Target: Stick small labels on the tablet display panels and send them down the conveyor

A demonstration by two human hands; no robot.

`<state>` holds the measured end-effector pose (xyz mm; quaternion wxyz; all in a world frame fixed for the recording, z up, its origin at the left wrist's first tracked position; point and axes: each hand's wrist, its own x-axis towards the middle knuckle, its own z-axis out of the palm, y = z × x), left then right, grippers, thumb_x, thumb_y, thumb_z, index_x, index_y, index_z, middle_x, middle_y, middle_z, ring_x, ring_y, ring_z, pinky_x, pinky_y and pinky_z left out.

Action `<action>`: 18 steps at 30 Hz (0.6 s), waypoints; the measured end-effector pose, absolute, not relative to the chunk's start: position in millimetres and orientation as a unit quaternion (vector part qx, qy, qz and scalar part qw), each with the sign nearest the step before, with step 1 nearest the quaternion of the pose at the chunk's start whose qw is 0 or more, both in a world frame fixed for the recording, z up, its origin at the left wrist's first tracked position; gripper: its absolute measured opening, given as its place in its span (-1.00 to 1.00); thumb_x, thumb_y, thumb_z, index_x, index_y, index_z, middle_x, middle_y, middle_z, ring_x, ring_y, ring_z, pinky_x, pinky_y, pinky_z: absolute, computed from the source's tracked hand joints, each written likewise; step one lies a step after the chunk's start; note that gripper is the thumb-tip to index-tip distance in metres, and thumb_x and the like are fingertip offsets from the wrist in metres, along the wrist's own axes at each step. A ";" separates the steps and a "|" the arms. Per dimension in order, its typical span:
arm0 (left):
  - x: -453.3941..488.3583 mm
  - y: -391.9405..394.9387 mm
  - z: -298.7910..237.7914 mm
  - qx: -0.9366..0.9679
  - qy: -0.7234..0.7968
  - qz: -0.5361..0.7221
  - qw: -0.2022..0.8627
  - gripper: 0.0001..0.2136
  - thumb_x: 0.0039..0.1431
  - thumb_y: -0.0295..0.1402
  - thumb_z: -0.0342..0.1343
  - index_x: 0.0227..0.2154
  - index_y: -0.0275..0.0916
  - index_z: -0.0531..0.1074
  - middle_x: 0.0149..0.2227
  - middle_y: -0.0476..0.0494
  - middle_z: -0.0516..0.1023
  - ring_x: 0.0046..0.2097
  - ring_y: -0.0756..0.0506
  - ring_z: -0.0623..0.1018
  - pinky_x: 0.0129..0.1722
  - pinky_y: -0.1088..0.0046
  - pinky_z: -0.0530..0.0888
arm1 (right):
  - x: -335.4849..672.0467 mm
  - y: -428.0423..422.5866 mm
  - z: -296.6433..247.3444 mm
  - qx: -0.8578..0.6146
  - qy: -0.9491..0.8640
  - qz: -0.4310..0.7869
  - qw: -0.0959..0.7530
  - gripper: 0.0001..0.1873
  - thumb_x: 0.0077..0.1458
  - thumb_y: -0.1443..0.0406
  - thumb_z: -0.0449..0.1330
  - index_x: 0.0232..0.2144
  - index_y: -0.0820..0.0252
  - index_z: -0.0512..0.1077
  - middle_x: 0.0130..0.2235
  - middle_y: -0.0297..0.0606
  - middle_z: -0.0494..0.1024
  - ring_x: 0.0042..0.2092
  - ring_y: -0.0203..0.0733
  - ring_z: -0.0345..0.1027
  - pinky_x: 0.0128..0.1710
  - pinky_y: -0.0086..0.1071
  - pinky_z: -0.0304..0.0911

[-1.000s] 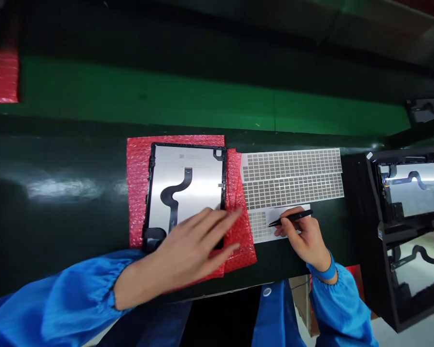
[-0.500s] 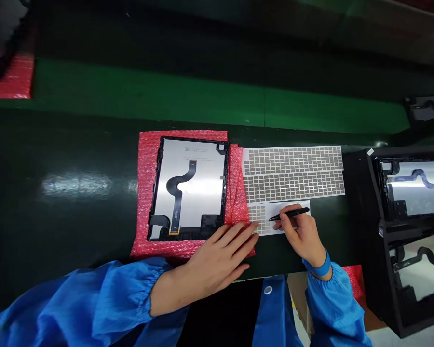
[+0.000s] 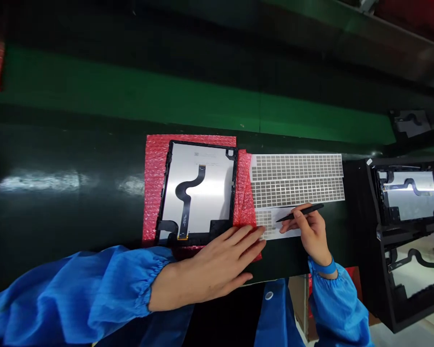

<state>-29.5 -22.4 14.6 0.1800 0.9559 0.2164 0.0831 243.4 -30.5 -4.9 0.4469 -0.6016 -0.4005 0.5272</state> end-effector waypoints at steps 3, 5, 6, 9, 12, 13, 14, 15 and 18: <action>-45.2 -6.5 33.6 0.947 0.236 0.101 0.194 -0.58 0.45 -0.09 0.05 0.12 -0.31 0.52 0.16 -0.30 0.58 0.16 -0.28 0.55 0.11 0.19 0.51 | 217.7 -10.6 5.7 -0.596 -0.397 0.516 0.470 -0.77 0.36 0.10 0.32 -0.21 0.10 0.46 -0.42 -0.29 0.73 -0.45 -0.10 0.68 -0.43 -0.27 0.63; -60.0 6.4 40.1 0.937 0.288 0.082 0.182 -0.64 0.42 -0.11 0.09 -0.04 -0.32 0.56 -0.07 -0.30 0.64 -0.05 -0.28 0.62 -0.08 0.17 0.57 | 190.1 9.7 12.9 -0.575 -0.406 0.531 0.472 -0.76 0.35 0.09 0.33 -0.23 0.10 0.46 -0.43 -0.31 0.72 -0.46 -0.11 0.67 -0.44 -0.28 0.63; -68.2 13.4 40.0 0.929 0.322 0.068 0.171 -0.66 0.39 -0.11 0.13 -0.09 -0.33 0.56 -0.15 -0.29 0.64 -0.14 -0.29 0.64 -0.15 0.16 0.57 | 173.7 21.2 16.1 -0.560 -0.415 0.544 0.468 -0.76 0.35 0.09 0.34 -0.24 0.10 0.46 -0.43 -0.31 0.72 -0.46 -0.12 0.67 -0.45 -0.29 0.63; -92.1 34.0 27.9 0.906 0.401 0.043 0.129 -0.62 0.34 -0.13 0.19 -0.04 -0.40 0.55 -0.27 -0.30 0.64 -0.26 -0.29 0.65 -0.19 0.13 0.58 | 121.0 56.5 20.6 -0.513 -0.440 0.582 0.452 -0.74 0.33 0.07 0.34 -0.23 0.09 0.45 -0.43 -0.32 0.71 -0.47 -0.16 0.66 -0.45 -0.33 0.62; -108.4 47.2 9.4 0.908 0.409 0.044 0.082 -0.48 0.34 -0.15 0.18 0.14 -0.53 0.49 -0.35 -0.30 0.66 -0.32 -0.25 0.66 0.03 0.07 0.56 | 75.4 85.9 13.6 -0.499 -0.455 0.591 0.441 -0.71 0.33 0.03 0.33 -0.21 0.08 0.43 -0.40 -0.33 0.71 -0.43 -0.19 0.67 -0.40 -0.35 0.63; -111.5 49.2 4.6 0.911 0.404 0.041 0.073 -0.43 0.32 -0.13 0.18 0.19 -0.57 0.46 -0.38 -0.29 0.67 -0.35 -0.24 0.67 0.12 0.06 0.53 | 64.1 93.2 9.2 -0.501 -0.458 0.592 0.435 -0.69 0.33 0.01 0.32 -0.20 0.08 0.42 -0.39 -0.32 0.71 -0.42 -0.20 0.67 -0.38 -0.35 0.63; -113.4 50.1 1.1 0.913 0.400 0.035 0.068 -0.37 0.31 -0.11 0.19 0.23 -0.59 0.42 -0.39 -0.29 0.67 -0.37 -0.23 0.67 0.18 0.04 0.49 | 55.1 99.0 4.3 -0.504 -0.459 0.594 0.426 -0.68 0.33 -0.01 0.31 -0.19 0.08 0.42 -0.38 -0.32 0.71 -0.41 -0.20 0.67 -0.36 -0.35 0.63; -114.5 50.2 -1.1 0.915 0.397 0.026 0.067 -0.34 0.30 -0.10 0.20 0.26 -0.59 0.40 -0.41 -0.28 0.67 -0.39 -0.23 0.66 0.22 0.04 0.46 | 48.4 103.4 -0.5 -0.508 -0.461 0.597 0.417 -0.67 0.33 -0.02 0.30 -0.19 0.08 0.41 -0.37 -0.32 0.71 -0.41 -0.20 0.67 -0.35 -0.34 0.63; -115.2 49.5 -1.5 0.918 0.390 0.003 0.076 -0.34 0.31 -0.07 0.19 0.28 -0.54 0.40 -0.44 -0.25 0.68 -0.45 -0.22 0.65 0.24 0.03 0.43 | 39.6 109.0 -10.9 -0.524 -0.467 0.597 0.389 -0.67 0.34 -0.02 0.29 -0.17 0.07 0.40 -0.36 -0.33 0.70 -0.37 -0.18 0.69 -0.33 -0.32 0.63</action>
